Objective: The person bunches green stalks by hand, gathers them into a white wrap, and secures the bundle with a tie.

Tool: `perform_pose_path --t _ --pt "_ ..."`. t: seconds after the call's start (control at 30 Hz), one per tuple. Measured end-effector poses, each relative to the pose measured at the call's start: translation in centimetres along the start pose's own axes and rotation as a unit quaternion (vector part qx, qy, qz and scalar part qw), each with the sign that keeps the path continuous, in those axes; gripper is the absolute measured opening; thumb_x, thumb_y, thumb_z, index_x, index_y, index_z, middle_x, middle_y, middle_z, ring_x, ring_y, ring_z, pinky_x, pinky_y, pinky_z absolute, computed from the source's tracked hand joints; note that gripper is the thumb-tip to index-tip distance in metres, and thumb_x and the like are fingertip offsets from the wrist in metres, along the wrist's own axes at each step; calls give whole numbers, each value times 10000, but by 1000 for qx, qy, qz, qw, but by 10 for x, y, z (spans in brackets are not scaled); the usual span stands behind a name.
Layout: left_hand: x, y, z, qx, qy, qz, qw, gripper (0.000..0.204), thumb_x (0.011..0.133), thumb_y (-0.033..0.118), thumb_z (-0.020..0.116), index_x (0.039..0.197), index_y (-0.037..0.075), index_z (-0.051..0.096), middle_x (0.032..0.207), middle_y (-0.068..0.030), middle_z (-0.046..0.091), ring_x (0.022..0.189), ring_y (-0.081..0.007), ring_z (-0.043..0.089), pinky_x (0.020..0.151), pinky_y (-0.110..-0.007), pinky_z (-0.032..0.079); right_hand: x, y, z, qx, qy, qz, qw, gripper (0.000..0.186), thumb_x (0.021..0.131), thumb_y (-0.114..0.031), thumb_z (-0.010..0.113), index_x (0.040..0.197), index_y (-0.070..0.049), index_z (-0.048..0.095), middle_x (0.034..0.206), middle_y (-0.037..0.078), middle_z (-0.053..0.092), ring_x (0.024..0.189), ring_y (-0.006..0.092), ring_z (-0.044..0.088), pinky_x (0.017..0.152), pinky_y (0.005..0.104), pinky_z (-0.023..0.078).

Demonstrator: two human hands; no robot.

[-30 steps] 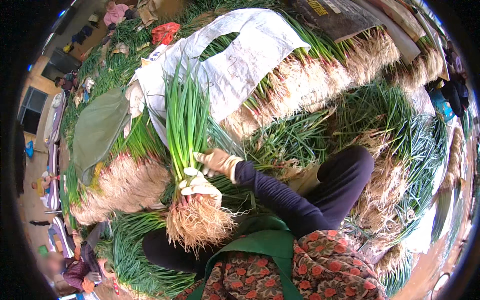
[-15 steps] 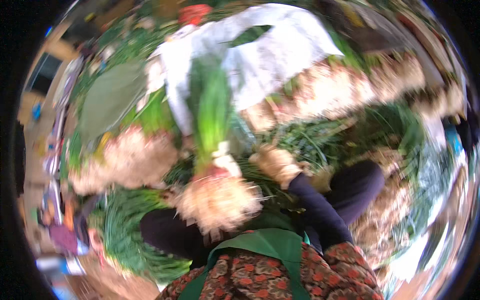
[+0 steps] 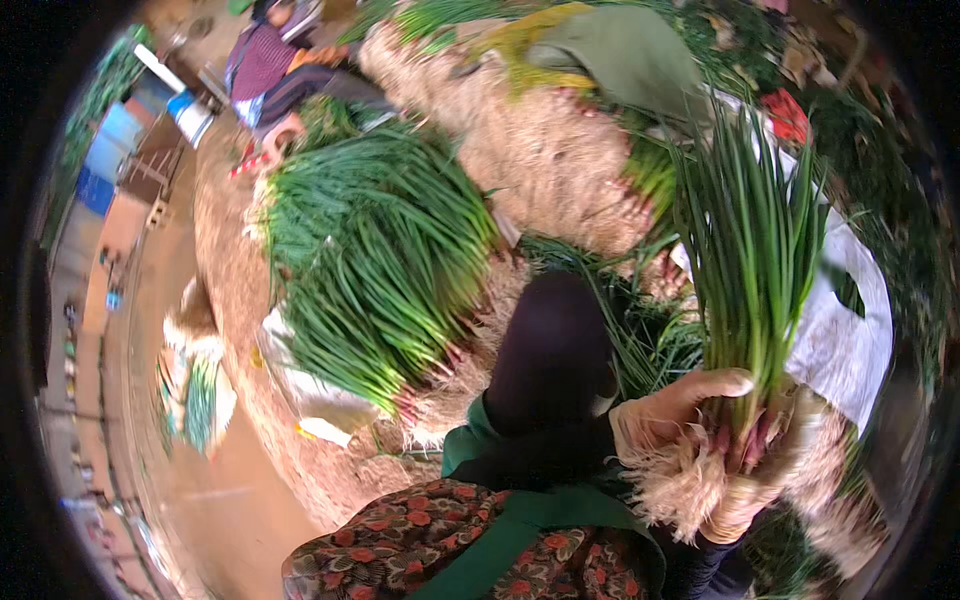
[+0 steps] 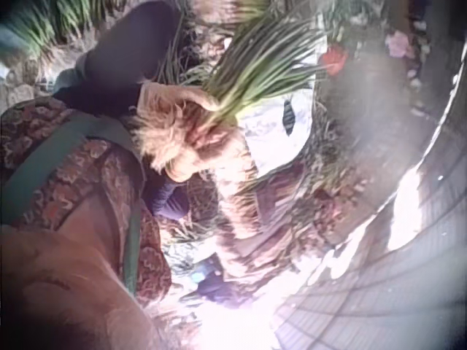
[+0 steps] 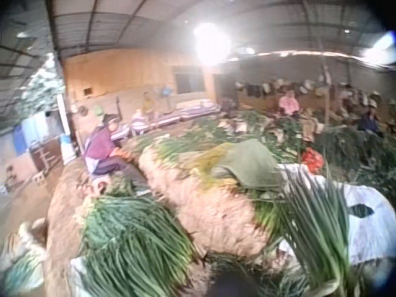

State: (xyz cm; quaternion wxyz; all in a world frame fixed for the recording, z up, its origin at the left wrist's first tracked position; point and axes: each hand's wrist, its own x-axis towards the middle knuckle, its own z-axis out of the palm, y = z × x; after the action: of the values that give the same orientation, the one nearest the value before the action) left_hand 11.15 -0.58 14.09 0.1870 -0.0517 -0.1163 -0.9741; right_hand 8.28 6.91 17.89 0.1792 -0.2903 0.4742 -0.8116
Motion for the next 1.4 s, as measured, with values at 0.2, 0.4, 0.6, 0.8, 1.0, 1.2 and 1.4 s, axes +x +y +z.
perform_pose_path --t 0.2,0.4,0.6,0.8,1.0,1.2,1.4 --pt "-30 73 36 119 41 229 965 389 794 220 582 1084 -36 540 708 -118 616 474 -193 597 387 -263 477 2 23 -10 -40 -278 176 944 256 859 -337 576 929 -90 578 719 -6 557 575 122 532 626 292 443" --pt "-101 192 34 198 185 395 878 270 871 287 494 902 28 564 740 -111 636 592 -201 636 480 -260 498 24 81 -72 250 -274 507 778 256 889 -285 549 748 -87 469 518 -46 340 403 65 307 346 248 221" --pt "-257 251 -93 238 392 494 739 388 806 257 630 1087 1 553 935 -134 622 713 -206 620 570 -283 543 89 41 -64 -10 -289 100 952 254 942 -182 435 1107 7 474 520 -62 332 433 34 323 432 173 302" --pt "-366 148 -288 -86 453 476 749 296 816 276 626 1012 56 589 929 -61 625 794 -166 593 684 -311 526 90 102 -120 -127 -209 289 925 307 945 -315 453 1006 -29 546 556 -42 389 461 69 358 438 200 290" --pt "-431 115 -343 154 772 376 490 332 734 170 703 976 -16 571 815 -126 636 655 -233 618 590 -303 525 89 116 -127 -306 -289 325 847 307 940 -298 479 1021 -39 621 716 -25 528 589 68 444 516 217 343" --pt "-381 113 -273 473 781 350 208 710 685 87 698 1310 9 369 1320 -210 405 1206 -313 408 1012 -345 333 94 121 -166 -517 -399 292 699 364 911 -310 510 1076 4 592 1000 68 615 918 170 545 826 289 414" --pt "-355 98 -273 680 725 -16 111 664 781 336 579 1369 125 353 1465 -172 201 1361 -355 130 1082 -489 161 79 193 -202 -627 -436 255 593 394 863 -243 544 1161 13 527 1135 213 577 1071 311 543 906 344 404"
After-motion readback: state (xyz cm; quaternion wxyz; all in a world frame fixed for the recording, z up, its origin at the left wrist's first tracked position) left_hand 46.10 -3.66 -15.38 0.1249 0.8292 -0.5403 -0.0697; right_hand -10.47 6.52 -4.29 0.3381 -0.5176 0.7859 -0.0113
